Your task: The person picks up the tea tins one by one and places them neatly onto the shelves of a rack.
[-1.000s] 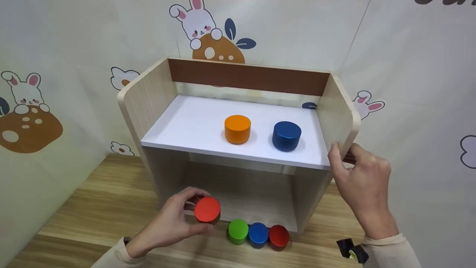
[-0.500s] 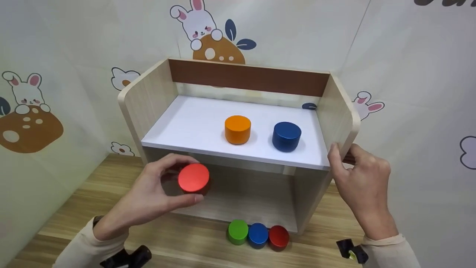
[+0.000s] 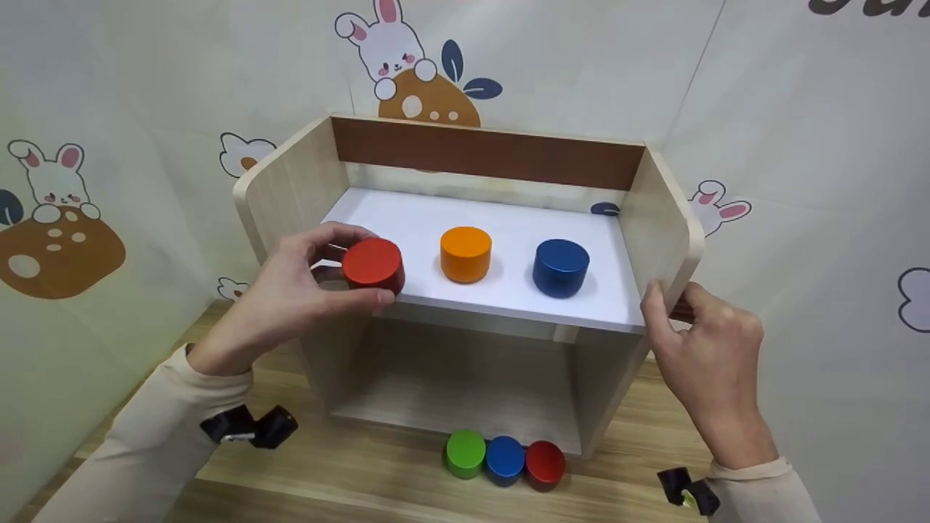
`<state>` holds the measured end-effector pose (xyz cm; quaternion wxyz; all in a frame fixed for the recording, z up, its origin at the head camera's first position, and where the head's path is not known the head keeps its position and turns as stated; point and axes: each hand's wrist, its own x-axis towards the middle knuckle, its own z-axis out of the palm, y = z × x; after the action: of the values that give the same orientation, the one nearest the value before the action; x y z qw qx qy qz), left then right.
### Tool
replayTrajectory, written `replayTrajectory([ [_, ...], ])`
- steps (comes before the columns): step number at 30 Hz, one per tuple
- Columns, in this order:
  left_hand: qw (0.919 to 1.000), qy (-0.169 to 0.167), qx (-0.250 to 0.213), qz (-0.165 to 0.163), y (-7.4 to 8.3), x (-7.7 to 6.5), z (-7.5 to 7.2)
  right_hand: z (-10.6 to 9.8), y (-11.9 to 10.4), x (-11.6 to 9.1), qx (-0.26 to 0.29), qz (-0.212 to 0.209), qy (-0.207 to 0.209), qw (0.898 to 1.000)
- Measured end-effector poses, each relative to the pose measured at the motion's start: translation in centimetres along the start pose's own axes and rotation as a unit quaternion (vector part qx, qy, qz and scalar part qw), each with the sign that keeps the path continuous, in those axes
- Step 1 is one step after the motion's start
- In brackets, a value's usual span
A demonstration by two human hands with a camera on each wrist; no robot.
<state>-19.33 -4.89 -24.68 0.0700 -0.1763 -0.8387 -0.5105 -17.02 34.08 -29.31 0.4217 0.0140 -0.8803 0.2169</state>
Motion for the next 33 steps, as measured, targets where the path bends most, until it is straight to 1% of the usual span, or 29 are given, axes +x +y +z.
replayTrajectory([
  [4,1.0000,0.000,0.000,-0.010,0.1,1.6,-0.3,0.0,-0.1,0.0,-0.003,0.004,-0.002,1.000],
  [8,0.9997,0.000,-0.007,-0.021,-0.2,2.9,-0.5,0.0,0.0,0.0,-0.002,0.008,0.002,1.000],
  [13,0.9989,0.004,-0.005,-0.047,-0.8,4.1,-0.7,0.1,-0.1,0.0,-0.001,0.010,-0.001,1.000],
  [15,0.9986,0.008,-0.002,-0.051,-1.1,4.4,-0.7,0.1,0.0,0.1,0.003,0.004,0.002,1.000],
  [19,0.9984,0.014,0.004,-0.054,-1.6,4.7,-0.6,0.1,0.1,0.1,0.013,-0.010,0.014,1.000],
  [24,0.9977,0.018,0.021,-0.063,-1.7,4.8,-0.5,0.0,0.2,0.2,0.013,-0.010,0.014,1.000],
  [28,0.9970,0.014,0.030,-0.070,-1.8,4.9,-0.4,0.0,0.2,0.2,0.008,-0.004,0.011,1.000],
  [33,0.9967,0.006,0.042,-0.069,-1.9,5.0,-0.3,0.0,0.1,0.0,-0.001,-0.001,0.007,1.000],
])
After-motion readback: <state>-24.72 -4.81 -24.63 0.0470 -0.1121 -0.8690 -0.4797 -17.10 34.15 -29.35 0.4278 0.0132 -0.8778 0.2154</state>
